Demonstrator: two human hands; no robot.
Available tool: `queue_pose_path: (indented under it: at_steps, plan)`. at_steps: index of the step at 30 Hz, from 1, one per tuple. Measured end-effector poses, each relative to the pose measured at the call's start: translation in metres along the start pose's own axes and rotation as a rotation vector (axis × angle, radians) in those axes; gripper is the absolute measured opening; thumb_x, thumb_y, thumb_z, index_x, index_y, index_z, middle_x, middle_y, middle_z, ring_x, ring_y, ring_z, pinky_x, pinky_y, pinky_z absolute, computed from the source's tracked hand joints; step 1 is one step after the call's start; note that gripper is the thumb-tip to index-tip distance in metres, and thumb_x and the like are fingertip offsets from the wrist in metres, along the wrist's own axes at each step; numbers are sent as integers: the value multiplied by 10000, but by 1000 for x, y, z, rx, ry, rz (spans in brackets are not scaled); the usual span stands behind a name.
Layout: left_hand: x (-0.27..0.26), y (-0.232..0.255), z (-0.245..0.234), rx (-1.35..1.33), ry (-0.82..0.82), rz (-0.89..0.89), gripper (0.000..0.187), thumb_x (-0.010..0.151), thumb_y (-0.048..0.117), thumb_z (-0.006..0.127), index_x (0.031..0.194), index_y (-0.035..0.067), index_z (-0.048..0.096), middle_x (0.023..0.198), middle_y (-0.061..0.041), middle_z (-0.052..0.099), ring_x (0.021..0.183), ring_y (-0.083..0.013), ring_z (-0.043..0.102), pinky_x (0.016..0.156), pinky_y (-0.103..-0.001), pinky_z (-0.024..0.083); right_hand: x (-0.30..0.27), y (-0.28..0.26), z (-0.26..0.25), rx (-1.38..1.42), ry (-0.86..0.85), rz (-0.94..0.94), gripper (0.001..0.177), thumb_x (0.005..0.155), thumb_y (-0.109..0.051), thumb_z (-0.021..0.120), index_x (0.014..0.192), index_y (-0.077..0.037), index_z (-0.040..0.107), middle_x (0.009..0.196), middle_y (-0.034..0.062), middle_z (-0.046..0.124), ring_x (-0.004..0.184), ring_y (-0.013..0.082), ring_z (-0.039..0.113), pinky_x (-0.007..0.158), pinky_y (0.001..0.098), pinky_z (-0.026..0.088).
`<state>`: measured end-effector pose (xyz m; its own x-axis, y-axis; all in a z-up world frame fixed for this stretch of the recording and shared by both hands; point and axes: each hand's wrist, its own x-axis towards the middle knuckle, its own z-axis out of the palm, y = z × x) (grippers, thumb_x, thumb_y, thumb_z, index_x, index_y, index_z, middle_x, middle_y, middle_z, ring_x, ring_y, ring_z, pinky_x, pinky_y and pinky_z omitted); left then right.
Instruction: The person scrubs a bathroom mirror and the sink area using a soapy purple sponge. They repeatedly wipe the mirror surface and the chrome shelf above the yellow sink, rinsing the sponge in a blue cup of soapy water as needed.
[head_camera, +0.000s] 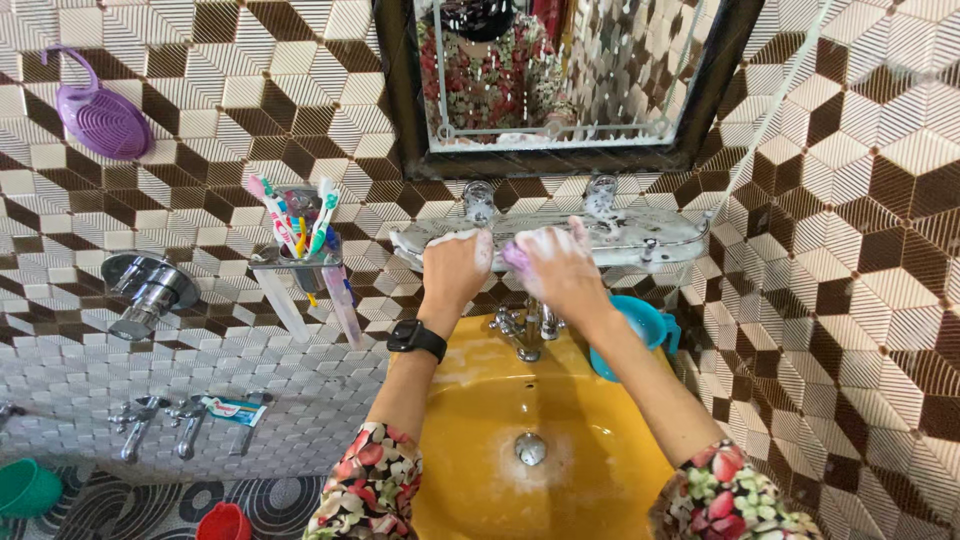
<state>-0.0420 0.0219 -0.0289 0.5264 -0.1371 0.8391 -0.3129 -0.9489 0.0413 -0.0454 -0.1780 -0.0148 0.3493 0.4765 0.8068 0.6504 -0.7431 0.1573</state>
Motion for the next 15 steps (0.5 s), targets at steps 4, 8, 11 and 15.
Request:
queue_pose_path:
  at_steps: [4,8,11,15]
  plan:
    - [-1,4,-9,-20,-39,-51,403,1054,296,464,782,100,688,698,-140,674,678,-362,670,674,-500,520,-23,40,-28,-163,52,-165,323,885,-257,657,1207,-241,641,1142,29,664,1077,286,629,1159,602,306]
    - [3,37,2,3,-51,-15,383,981,389,527,920,73,735,677,-146,692,707,-357,678,917,-563,463,-48,63,-45,120,153,51,372,897,-178,695,1252,-109,610,1178,125,627,1140,359,612,1172,567,329]
    - [12,74,25,-12,-35,112,459,870,527,607,913,91,745,758,-153,723,786,-359,698,939,-564,431,-53,66,-52,320,334,132,361,865,-59,691,1209,-63,583,1173,123,632,1098,326,617,1083,516,409]
    - [31,96,54,-122,-227,102,448,847,564,638,951,145,760,832,-118,741,834,-342,710,754,-532,470,-47,75,-64,387,618,517,349,884,16,631,1229,-6,583,1142,149,600,1053,295,597,969,442,493]
